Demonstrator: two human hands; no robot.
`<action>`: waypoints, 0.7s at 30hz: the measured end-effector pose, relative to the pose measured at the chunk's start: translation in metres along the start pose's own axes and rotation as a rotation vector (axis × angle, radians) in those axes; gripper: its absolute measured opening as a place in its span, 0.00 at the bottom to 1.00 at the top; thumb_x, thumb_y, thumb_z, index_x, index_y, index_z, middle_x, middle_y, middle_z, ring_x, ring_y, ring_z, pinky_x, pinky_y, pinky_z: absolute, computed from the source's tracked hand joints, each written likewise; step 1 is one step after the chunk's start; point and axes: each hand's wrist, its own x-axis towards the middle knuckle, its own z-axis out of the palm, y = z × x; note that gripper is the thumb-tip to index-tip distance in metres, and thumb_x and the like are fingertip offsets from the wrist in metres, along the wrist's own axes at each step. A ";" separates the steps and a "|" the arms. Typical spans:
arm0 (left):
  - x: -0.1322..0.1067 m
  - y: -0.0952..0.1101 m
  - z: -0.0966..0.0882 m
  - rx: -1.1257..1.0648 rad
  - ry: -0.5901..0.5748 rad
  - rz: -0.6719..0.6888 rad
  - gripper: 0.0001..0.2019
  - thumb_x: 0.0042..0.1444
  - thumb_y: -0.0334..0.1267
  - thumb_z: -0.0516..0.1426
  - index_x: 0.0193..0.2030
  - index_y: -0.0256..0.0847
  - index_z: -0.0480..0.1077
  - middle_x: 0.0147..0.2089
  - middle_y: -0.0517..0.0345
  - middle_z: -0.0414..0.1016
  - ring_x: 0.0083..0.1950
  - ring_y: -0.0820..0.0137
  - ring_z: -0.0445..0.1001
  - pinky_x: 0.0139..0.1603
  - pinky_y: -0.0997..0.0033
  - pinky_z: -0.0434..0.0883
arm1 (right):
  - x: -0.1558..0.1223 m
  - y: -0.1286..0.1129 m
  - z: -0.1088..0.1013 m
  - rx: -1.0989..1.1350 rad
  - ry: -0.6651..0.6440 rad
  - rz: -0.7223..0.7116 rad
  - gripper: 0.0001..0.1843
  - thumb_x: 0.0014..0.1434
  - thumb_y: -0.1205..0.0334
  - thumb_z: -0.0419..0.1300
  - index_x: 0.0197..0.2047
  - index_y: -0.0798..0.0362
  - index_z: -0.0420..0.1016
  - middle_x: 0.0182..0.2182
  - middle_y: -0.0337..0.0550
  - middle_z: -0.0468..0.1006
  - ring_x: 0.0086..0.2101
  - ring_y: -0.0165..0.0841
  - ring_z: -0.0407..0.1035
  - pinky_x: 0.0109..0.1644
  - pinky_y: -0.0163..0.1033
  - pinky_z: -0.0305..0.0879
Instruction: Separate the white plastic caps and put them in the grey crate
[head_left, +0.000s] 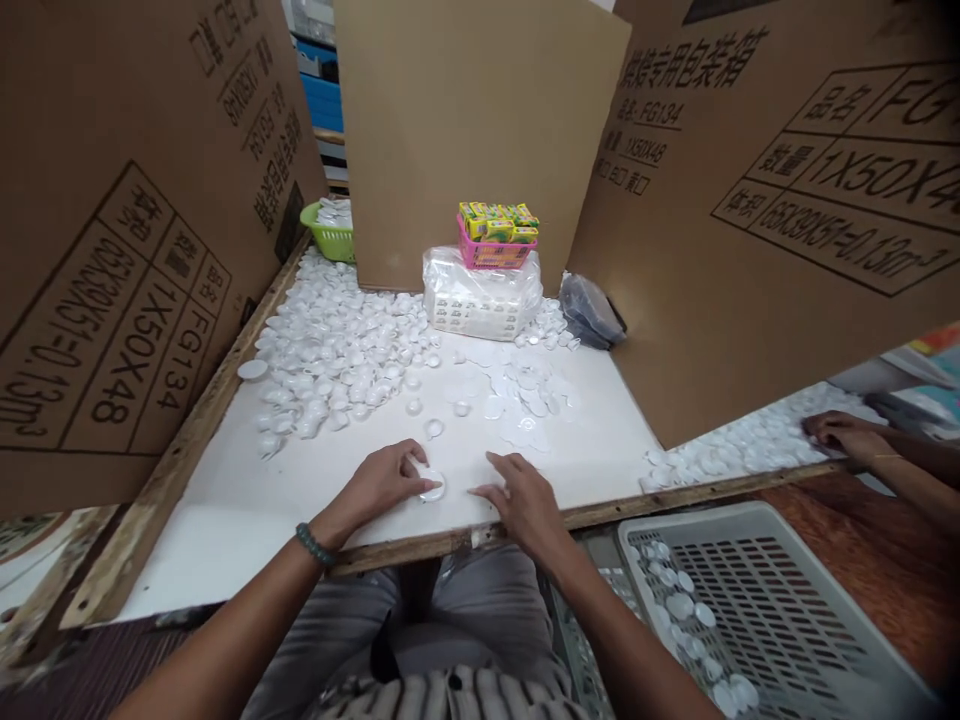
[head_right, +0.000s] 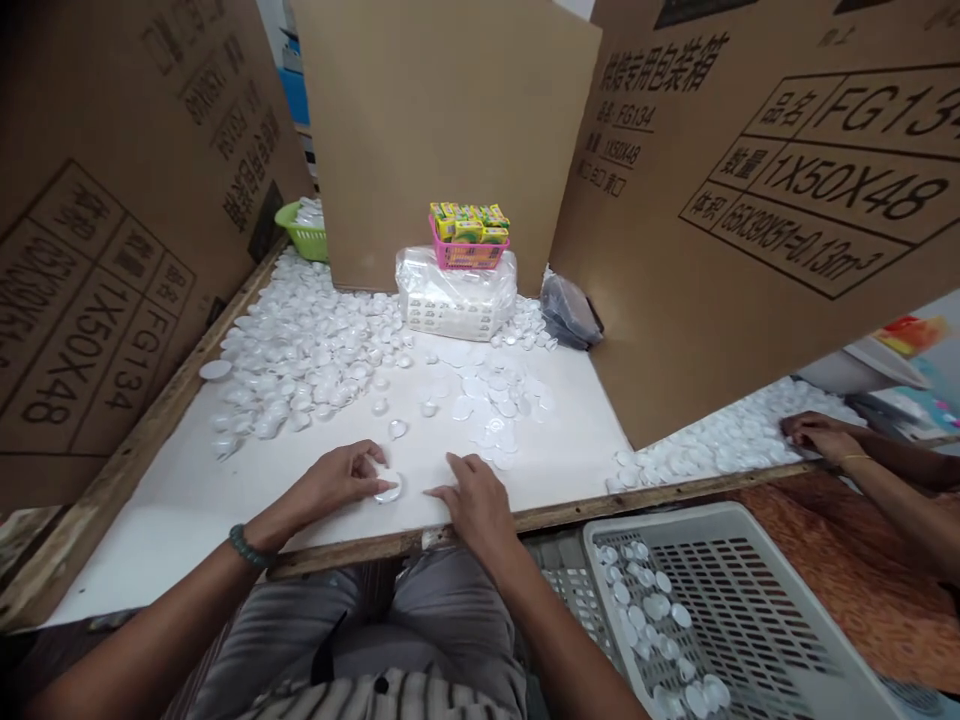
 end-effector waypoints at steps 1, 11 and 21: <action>-0.003 0.000 0.001 0.064 0.047 0.063 0.18 0.43 0.49 0.60 0.38 0.40 0.69 0.29 0.62 0.71 0.29 0.72 0.68 0.28 0.76 0.61 | -0.001 0.005 -0.002 -0.040 -0.014 0.014 0.15 0.55 0.60 0.61 0.47 0.52 0.71 0.37 0.45 0.72 0.37 0.35 0.67 0.37 0.36 0.63; -0.005 0.001 -0.001 0.227 0.104 0.124 0.10 0.46 0.44 0.59 0.30 0.39 0.69 0.28 0.61 0.70 0.31 0.71 0.66 0.30 0.75 0.59 | 0.076 -0.018 0.019 -0.128 -0.044 -0.330 0.12 0.59 0.69 0.54 0.45 0.49 0.72 0.39 0.43 0.69 0.37 0.31 0.64 0.34 0.34 0.58; 0.018 -0.004 0.008 0.344 0.288 0.211 0.15 0.47 0.38 0.59 0.41 0.42 0.62 0.31 0.61 0.67 0.33 0.68 0.68 0.33 0.71 0.61 | 0.094 -0.004 0.022 -0.160 0.008 -0.325 0.11 0.61 0.63 0.53 0.29 0.53 0.73 0.37 0.44 0.71 0.37 0.33 0.63 0.35 0.36 0.59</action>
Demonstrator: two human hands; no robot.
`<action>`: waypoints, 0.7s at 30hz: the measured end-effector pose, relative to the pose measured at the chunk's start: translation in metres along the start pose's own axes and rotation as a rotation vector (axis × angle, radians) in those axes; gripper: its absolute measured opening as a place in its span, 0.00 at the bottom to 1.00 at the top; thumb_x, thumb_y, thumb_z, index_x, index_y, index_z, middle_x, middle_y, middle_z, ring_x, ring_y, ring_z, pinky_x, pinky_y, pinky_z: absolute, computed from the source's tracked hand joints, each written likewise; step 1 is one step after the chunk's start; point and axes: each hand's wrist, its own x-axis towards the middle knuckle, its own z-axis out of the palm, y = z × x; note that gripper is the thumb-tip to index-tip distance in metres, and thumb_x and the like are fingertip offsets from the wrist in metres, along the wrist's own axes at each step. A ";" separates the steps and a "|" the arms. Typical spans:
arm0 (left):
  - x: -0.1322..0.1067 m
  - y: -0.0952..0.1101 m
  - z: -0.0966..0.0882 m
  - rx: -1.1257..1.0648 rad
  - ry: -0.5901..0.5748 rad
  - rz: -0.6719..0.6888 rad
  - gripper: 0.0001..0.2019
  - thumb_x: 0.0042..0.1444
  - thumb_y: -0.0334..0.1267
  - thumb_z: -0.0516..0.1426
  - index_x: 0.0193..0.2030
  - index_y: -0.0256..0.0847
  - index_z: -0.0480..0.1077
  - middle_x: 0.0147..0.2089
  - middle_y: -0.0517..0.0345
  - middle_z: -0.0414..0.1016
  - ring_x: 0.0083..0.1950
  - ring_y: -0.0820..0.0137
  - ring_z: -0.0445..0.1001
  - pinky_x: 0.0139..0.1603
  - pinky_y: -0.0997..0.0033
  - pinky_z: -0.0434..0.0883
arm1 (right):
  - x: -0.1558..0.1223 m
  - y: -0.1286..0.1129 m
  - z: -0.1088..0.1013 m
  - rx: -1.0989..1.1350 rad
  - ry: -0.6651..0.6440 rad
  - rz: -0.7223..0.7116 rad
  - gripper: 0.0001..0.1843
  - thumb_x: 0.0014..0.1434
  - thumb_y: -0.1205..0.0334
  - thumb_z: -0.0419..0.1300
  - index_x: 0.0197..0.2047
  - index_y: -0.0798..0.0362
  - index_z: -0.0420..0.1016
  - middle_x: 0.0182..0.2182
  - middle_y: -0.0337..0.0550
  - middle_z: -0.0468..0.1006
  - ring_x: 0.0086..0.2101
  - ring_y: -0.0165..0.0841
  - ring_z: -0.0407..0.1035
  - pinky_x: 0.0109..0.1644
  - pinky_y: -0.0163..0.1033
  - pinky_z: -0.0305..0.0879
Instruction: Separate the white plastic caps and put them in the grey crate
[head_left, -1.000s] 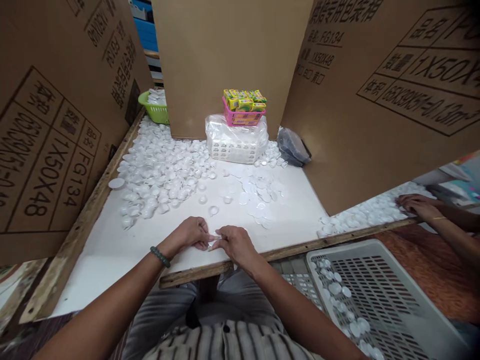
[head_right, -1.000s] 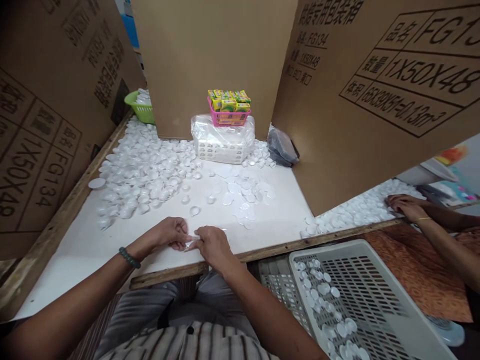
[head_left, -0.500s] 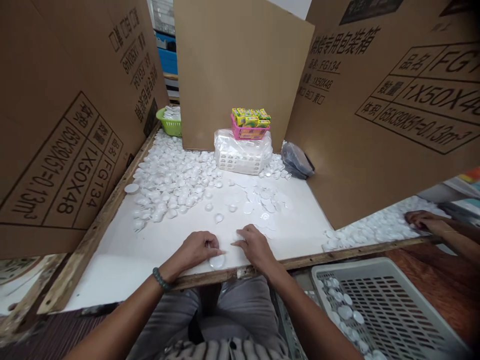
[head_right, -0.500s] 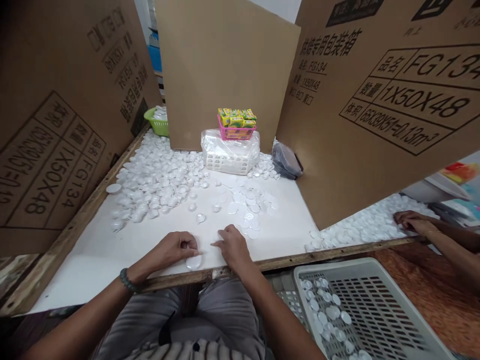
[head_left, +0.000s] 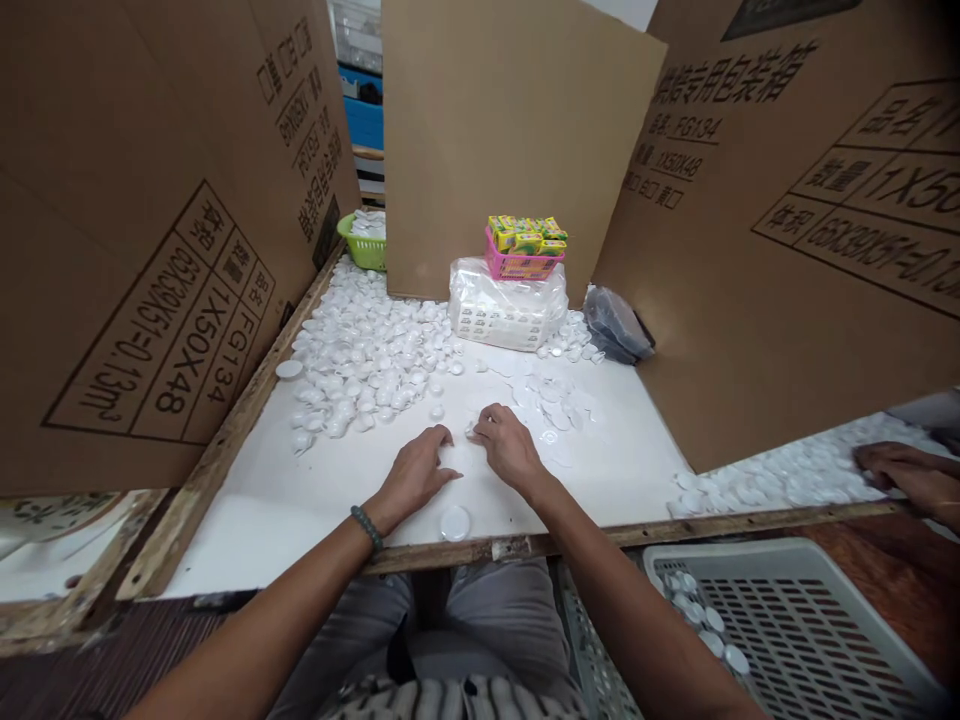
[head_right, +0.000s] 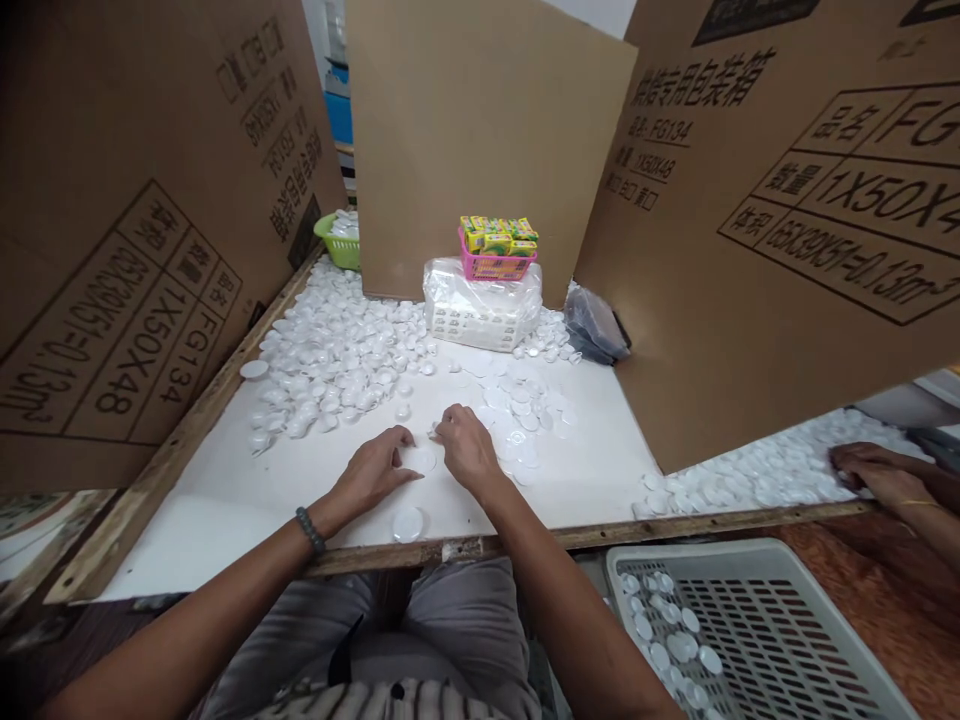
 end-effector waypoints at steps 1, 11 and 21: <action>0.001 0.000 0.001 -0.011 -0.009 0.005 0.15 0.48 0.38 0.59 0.42 0.43 0.61 0.31 0.61 0.67 0.32 0.68 0.69 0.32 0.71 0.61 | -0.006 -0.001 -0.001 0.002 -0.007 -0.037 0.11 0.61 0.64 0.53 0.29 0.53 0.74 0.39 0.45 0.72 0.39 0.34 0.63 0.37 0.36 0.60; 0.004 -0.010 0.011 -0.019 0.030 0.065 0.12 0.50 0.30 0.55 0.40 0.43 0.58 0.34 0.60 0.71 0.33 0.69 0.71 0.31 0.74 0.62 | -0.024 -0.032 0.000 -0.101 -0.191 -0.212 0.13 0.60 0.73 0.48 0.31 0.56 0.72 0.39 0.47 0.74 0.37 0.34 0.65 0.39 0.38 0.63; 0.000 -0.014 0.006 -0.242 -0.019 0.009 0.17 0.47 0.37 0.60 0.44 0.43 0.61 0.35 0.60 0.73 0.33 0.71 0.71 0.33 0.74 0.65 | -0.010 -0.029 -0.010 0.002 -0.292 -0.147 0.10 0.59 0.70 0.51 0.35 0.54 0.74 0.33 0.43 0.77 0.34 0.32 0.69 0.37 0.35 0.62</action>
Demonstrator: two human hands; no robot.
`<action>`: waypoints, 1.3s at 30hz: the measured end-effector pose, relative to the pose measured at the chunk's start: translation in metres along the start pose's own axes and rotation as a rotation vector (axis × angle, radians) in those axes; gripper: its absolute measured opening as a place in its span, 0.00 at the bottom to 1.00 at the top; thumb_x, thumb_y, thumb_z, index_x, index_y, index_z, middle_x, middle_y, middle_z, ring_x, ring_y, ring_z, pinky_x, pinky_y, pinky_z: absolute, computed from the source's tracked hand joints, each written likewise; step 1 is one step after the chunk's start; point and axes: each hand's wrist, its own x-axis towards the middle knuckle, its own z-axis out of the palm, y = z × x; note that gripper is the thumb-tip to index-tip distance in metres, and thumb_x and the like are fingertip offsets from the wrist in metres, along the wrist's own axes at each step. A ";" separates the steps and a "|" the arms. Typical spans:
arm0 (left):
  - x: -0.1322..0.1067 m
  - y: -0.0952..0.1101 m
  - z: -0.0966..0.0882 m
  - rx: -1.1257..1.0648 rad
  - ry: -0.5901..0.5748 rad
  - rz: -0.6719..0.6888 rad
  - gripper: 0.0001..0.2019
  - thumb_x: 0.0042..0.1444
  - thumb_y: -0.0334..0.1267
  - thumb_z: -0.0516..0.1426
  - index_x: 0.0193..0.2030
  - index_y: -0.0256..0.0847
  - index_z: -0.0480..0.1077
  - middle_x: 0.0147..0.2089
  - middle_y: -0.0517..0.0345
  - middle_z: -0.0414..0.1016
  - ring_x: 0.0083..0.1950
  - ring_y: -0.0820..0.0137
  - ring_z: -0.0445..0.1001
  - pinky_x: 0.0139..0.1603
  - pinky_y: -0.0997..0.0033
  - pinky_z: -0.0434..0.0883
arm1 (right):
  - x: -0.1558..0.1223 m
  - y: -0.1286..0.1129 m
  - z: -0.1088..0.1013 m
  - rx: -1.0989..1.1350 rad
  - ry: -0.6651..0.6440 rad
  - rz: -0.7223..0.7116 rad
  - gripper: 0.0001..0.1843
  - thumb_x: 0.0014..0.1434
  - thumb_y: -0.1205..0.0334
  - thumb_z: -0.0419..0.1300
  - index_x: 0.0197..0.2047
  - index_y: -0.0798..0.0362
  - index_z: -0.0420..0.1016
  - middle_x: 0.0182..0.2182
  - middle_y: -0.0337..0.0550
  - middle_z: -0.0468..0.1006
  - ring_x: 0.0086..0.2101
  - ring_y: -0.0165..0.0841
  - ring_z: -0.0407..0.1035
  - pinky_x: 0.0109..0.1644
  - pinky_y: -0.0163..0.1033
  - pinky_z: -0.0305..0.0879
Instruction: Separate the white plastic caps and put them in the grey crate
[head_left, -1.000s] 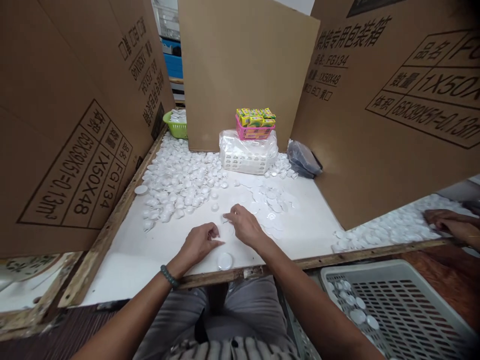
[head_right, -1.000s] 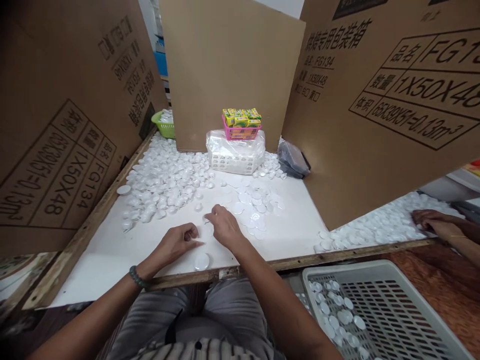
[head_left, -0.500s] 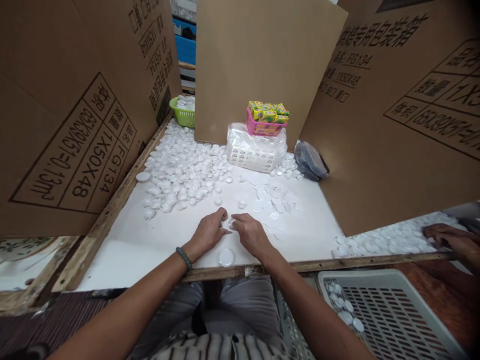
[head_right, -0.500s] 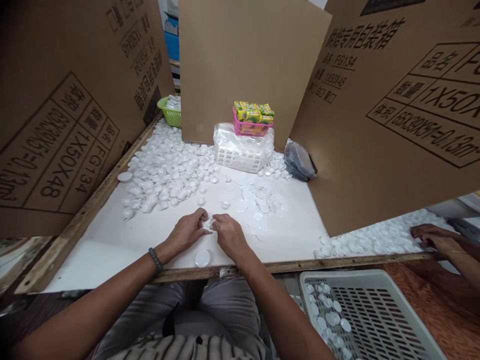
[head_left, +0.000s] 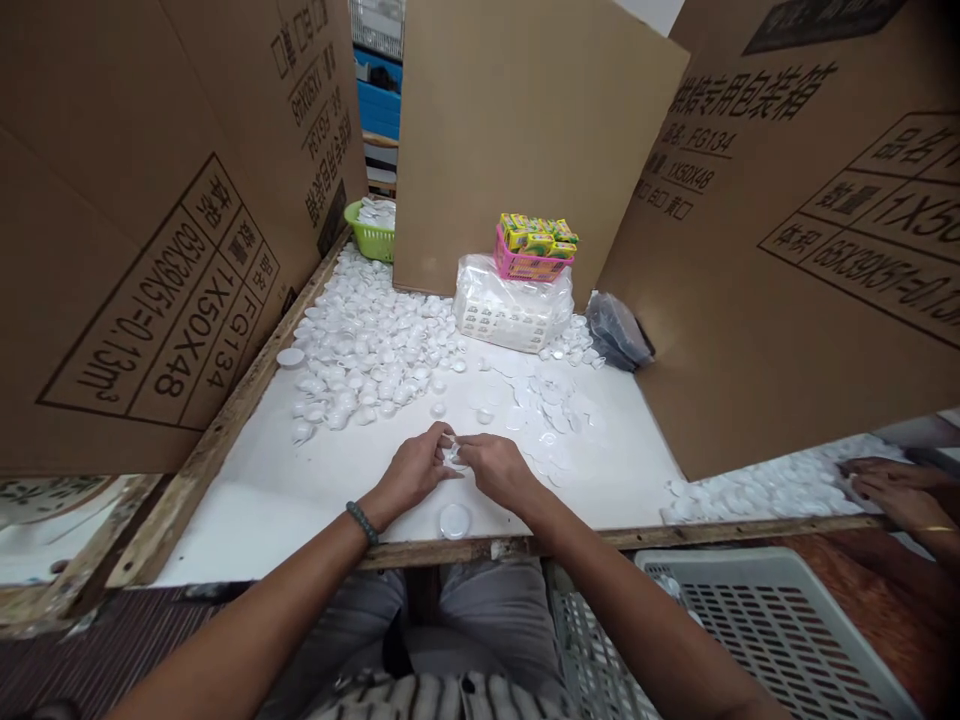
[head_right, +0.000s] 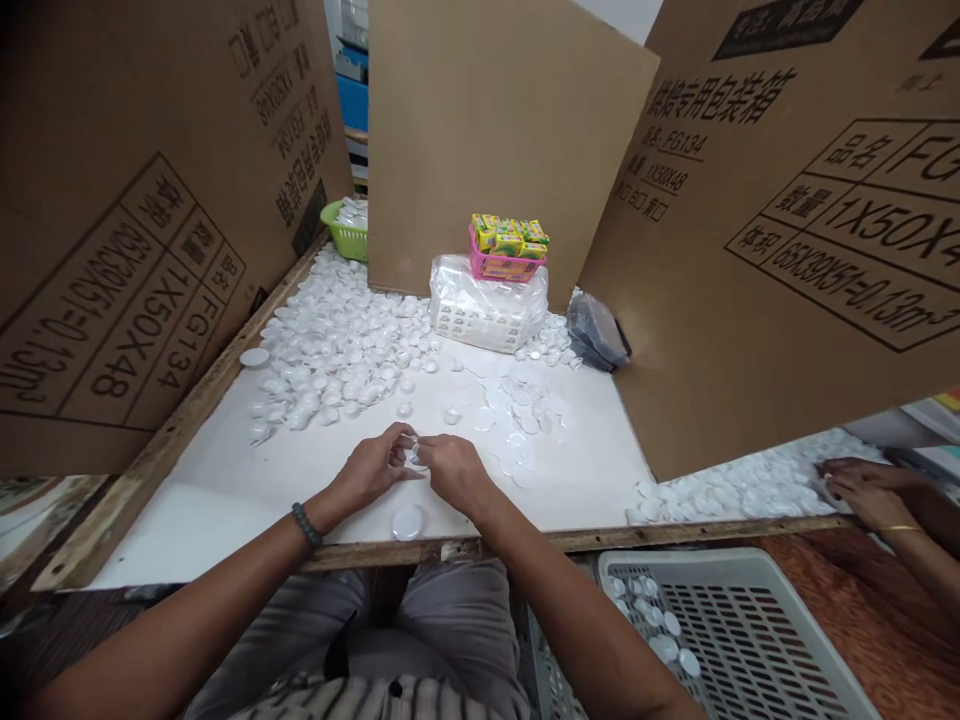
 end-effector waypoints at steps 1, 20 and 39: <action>-0.002 0.000 -0.002 -0.046 -0.007 -0.009 0.18 0.46 0.39 0.61 0.44 0.42 0.63 0.33 0.61 0.72 0.33 0.71 0.71 0.34 0.74 0.65 | -0.001 0.001 0.002 0.122 0.044 0.077 0.10 0.60 0.68 0.51 0.40 0.53 0.73 0.31 0.41 0.78 0.32 0.31 0.70 0.37 0.34 0.63; 0.021 0.011 -0.024 -0.522 -0.240 -0.717 0.25 0.26 0.34 0.70 0.28 0.40 0.59 0.15 0.64 0.70 0.22 0.70 0.72 0.29 0.70 0.72 | 0.004 0.008 0.017 0.401 0.095 0.090 0.09 0.46 0.67 0.68 0.34 0.52 0.78 0.24 0.37 0.73 0.28 0.28 0.65 0.31 0.31 0.57; 0.013 0.005 -0.028 -0.528 -0.286 -0.605 0.26 0.26 0.40 0.69 0.29 0.39 0.60 0.18 0.64 0.71 0.22 0.71 0.73 0.28 0.71 0.72 | 0.007 0.006 -0.003 0.461 -0.116 0.070 0.15 0.51 0.61 0.64 0.44 0.45 0.77 0.25 0.35 0.76 0.28 0.28 0.66 0.30 0.30 0.54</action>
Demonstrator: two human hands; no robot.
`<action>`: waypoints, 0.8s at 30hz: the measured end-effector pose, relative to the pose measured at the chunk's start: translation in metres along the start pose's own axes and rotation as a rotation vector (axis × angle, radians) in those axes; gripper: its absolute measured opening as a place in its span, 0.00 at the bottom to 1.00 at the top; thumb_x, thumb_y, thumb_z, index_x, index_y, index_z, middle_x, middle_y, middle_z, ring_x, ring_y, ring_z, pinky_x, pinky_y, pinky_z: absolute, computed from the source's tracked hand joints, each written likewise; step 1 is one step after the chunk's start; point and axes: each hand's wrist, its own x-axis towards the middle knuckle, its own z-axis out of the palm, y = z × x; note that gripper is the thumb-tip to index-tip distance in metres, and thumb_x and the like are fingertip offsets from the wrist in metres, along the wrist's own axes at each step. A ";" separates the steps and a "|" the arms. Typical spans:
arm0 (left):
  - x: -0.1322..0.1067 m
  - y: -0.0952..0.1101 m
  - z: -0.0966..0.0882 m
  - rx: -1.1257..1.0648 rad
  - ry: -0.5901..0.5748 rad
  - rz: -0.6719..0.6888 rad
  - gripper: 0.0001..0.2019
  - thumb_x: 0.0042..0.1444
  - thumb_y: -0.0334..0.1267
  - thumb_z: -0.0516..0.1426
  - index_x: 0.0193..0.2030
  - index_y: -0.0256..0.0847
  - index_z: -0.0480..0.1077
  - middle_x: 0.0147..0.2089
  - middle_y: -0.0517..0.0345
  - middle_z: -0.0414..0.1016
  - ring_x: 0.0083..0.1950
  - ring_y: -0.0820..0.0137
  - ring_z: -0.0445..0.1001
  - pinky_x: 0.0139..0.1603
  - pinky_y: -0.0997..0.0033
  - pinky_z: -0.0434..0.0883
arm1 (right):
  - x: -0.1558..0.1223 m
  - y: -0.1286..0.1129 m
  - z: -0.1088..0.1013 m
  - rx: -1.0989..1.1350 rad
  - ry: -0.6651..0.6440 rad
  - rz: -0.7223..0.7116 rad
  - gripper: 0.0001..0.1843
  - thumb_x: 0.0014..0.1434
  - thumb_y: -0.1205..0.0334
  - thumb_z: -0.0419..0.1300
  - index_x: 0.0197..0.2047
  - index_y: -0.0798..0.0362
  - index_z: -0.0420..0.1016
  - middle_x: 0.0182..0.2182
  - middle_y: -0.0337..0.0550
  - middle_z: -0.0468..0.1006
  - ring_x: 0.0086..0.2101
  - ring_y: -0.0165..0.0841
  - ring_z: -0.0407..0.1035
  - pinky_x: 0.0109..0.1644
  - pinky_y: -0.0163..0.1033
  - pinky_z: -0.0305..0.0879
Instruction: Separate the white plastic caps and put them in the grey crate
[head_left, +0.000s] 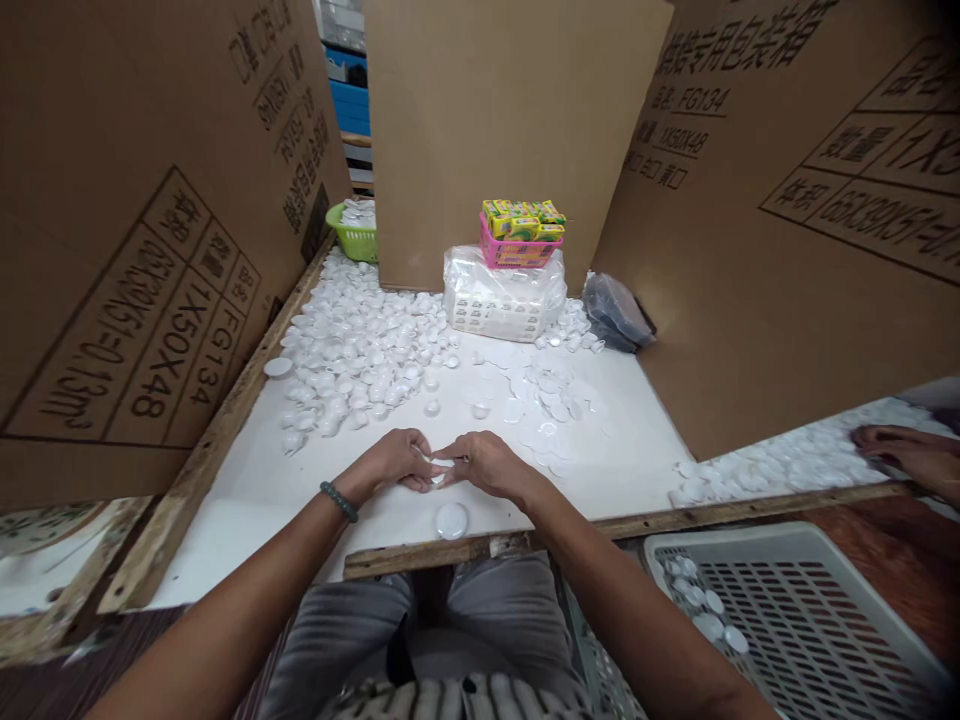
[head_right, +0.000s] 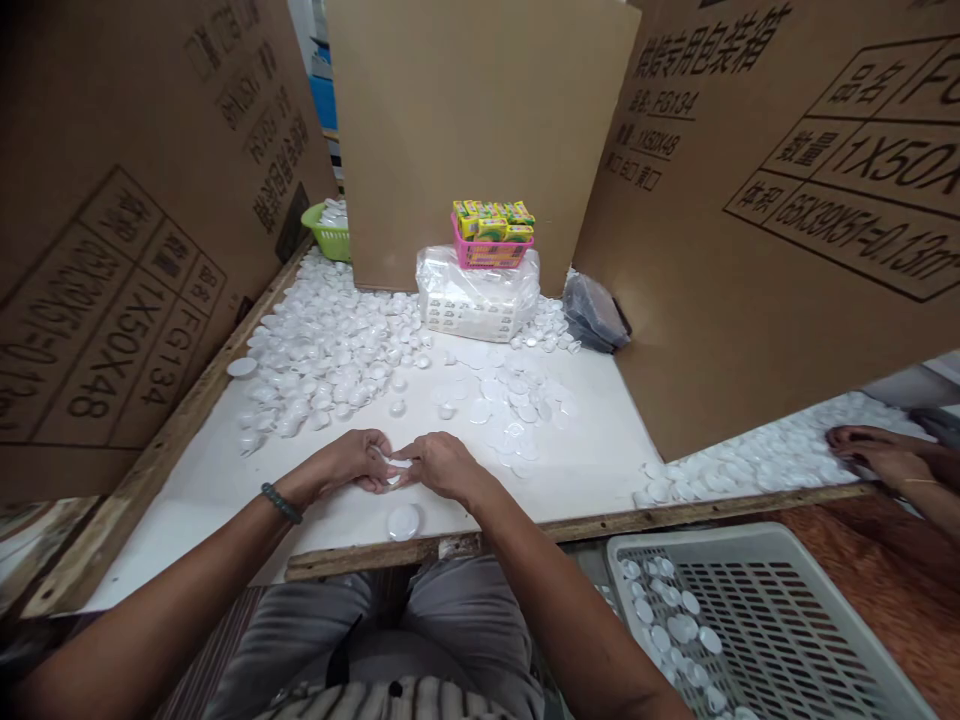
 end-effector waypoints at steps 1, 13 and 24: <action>0.002 0.001 -0.001 0.002 -0.004 -0.014 0.26 0.26 0.40 0.69 0.28 0.39 0.59 0.18 0.65 0.71 0.22 0.71 0.73 0.27 0.71 0.71 | 0.002 0.004 0.001 0.043 0.001 0.014 0.16 0.50 0.61 0.64 0.44 0.46 0.78 0.25 0.35 0.77 0.28 0.28 0.66 0.30 0.30 0.54; -0.007 -0.010 0.000 0.089 -0.089 0.199 0.23 0.37 0.48 0.64 0.37 0.38 0.62 0.18 0.67 0.67 0.19 0.75 0.68 0.22 0.77 0.65 | -0.016 0.014 0.006 -0.072 0.240 0.045 0.20 0.55 0.54 0.61 0.50 0.50 0.73 0.38 0.43 0.79 0.37 0.34 0.70 0.39 0.36 0.65; -0.015 0.016 0.006 0.573 0.132 0.384 0.13 0.45 0.47 0.59 0.28 0.38 0.72 0.22 0.60 0.69 0.27 0.70 0.67 0.26 0.76 0.57 | -0.018 0.064 -0.031 -0.744 0.379 0.229 0.18 0.56 0.77 0.47 0.45 0.58 0.72 0.36 0.52 0.76 0.38 0.39 0.67 0.44 0.43 0.60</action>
